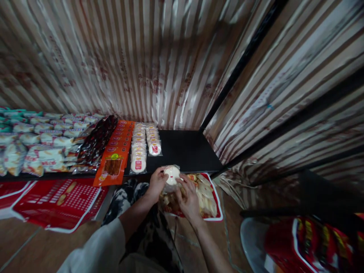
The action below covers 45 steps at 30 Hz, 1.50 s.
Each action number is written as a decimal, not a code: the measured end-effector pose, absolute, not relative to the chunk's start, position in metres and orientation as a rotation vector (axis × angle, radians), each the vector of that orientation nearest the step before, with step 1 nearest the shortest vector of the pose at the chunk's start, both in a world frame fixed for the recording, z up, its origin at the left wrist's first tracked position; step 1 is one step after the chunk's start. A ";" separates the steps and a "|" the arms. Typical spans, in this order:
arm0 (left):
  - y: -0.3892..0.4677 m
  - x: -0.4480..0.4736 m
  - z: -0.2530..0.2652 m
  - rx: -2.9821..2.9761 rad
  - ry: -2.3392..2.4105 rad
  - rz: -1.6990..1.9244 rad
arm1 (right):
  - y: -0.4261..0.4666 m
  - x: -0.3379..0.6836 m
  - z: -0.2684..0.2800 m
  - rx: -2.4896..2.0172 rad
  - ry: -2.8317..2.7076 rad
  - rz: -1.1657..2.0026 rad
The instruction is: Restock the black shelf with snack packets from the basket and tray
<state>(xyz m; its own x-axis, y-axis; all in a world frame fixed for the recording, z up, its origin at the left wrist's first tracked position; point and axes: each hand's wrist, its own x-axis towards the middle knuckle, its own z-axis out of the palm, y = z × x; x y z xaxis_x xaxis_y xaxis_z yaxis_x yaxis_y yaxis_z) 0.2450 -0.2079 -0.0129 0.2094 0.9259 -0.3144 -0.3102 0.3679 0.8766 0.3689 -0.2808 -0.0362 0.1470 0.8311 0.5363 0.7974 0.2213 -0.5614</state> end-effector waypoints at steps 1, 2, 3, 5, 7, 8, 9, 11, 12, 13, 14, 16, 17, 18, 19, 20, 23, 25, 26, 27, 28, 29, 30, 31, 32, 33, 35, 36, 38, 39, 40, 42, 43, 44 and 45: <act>-0.206 0.244 -0.013 0.787 1.009 1.008 | -0.276 0.366 -0.036 -1.562 -1.630 0.058; -0.205 0.243 -0.012 0.802 1.022 1.026 | -0.271 0.364 -0.035 -1.563 -1.638 0.074; -0.203 0.242 -0.012 0.815 1.030 1.042 | -0.266 0.361 -0.035 -1.556 -1.658 0.097; -0.200 0.241 -0.011 0.828 1.050 1.064 | -0.257 0.356 -0.037 -1.516 -1.736 0.156; -0.196 0.240 -0.009 0.811 1.099 1.068 | -0.249 0.353 -0.039 -1.459 -1.817 0.193; -0.195 0.240 -0.008 0.791 1.117 1.065 | -0.246 0.352 -0.040 -1.441 -1.838 0.199; -0.193 0.239 -0.007 0.764 1.116 1.059 | -0.242 0.352 -0.041 -1.435 -1.839 0.203; -0.190 0.236 -0.004 0.719 1.063 1.027 | -0.236 0.354 -0.040 -1.453 -1.787 0.218; -0.188 0.234 -0.003 0.713 1.039 1.007 | -0.233 0.357 -0.038 -1.475 -1.744 0.238; -0.186 0.232 -0.002 0.720 1.046 0.997 | -0.229 0.360 -0.035 -1.504 -1.696 0.270; -0.183 0.231 -0.002 0.735 1.092 0.997 | -0.226 0.364 -0.031 -1.535 -1.646 0.320; -0.179 0.228 -0.003 0.780 1.231 1.013 | -0.218 0.372 -0.020 -1.587 -1.559 0.470; -0.177 0.227 -0.004 0.805 1.270 1.019 | -0.214 0.375 -0.014 -1.593 -1.531 0.561; -0.175 0.226 -0.005 0.830 1.265 1.012 | -0.209 0.379 -0.008 -1.582 -1.514 0.651; -0.173 0.226 -0.008 0.852 1.220 0.988 | -0.205 0.381 -0.003 -1.557 -1.499 0.733; -0.172 0.226 -0.010 0.868 1.157 0.959 | -0.200 0.383 0.001 -1.526 -1.474 0.802; -0.169 0.231 -0.018 0.848 1.050 0.916 | -0.186 0.385 0.001 -1.433 -1.286 0.970; -0.168 0.235 -0.023 0.788 1.060 0.935 | -0.180 0.383 -0.009 -1.384 -1.112 1.065; -0.168 0.236 -0.025 0.752 1.070 0.953 | -0.177 0.382 -0.017 -1.371 -1.042 1.097; -0.167 0.237 -0.027 0.719 1.083 0.969 | -0.176 0.380 -0.025 -1.369 -0.994 1.112; -0.166 0.238 -0.028 0.697 1.097 0.983 | -0.175 0.378 -0.033 -1.379 -0.967 1.106; -0.165 0.238 -0.028 0.691 1.117 0.990 | -0.174 0.377 -0.041 -1.401 -0.962 1.069; -0.164 0.238 -0.028 0.702 1.146 0.993 | -0.174 0.376 -0.048 -1.439 -0.980 0.996; -0.163 0.237 -0.028 0.730 1.183 0.990 | -0.175 0.375 -0.052 -1.490 -1.020 0.885; -0.161 0.235 -0.028 0.774 1.225 0.984 | -0.175 0.375 -0.055 -1.542 -1.081 0.746; -0.159 0.233 -0.027 0.832 1.265 0.980 | -0.175 0.375 -0.056 -1.586 -1.160 0.600; -0.154 0.229 -0.025 0.958 1.314 0.970 | -0.174 0.376 -0.054 -1.631 -1.339 0.375; -0.151 0.227 -0.023 1.001 1.322 0.969 | -0.172 0.376 -0.052 -1.630 -1.409 0.324; -0.145 0.225 -0.020 0.990 1.316 0.987 | -0.167 0.377 -0.050 -1.614 -1.430 0.338; -0.142 0.225 -0.019 0.931 1.303 1.005 | -0.164 0.376 -0.049 -1.609 -1.373 0.392; -0.141 0.225 -0.018 0.847 1.277 1.024 | -0.162 0.375 -0.050 -1.601 -1.283 0.477; -0.140 0.227 -0.017 0.666 1.196 1.055 | -0.158 0.371 -0.053 -1.559 -1.086 0.732; -0.142 0.229 -0.017 0.591 1.151 1.064 | -0.157 0.369 -0.055 -1.523 -1.006 0.871; -0.144 0.231 -0.019 0.532 1.114 1.071 | -0.157 0.366 -0.057 -1.482 -0.952 0.992; -0.147 0.233 -0.021 0.490 1.084 1.076 | -0.158 0.363 -0.058 -1.441 -0.923 1.082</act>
<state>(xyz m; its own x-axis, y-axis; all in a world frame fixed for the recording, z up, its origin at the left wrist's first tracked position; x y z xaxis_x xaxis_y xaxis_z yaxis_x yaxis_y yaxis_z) 0.2329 -0.1475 -0.0211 0.0636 0.8836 -0.4639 -0.4576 0.4389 0.7733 0.3630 -0.1577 -0.0584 0.2905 0.9470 -0.1370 -0.0136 -0.1390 -0.9902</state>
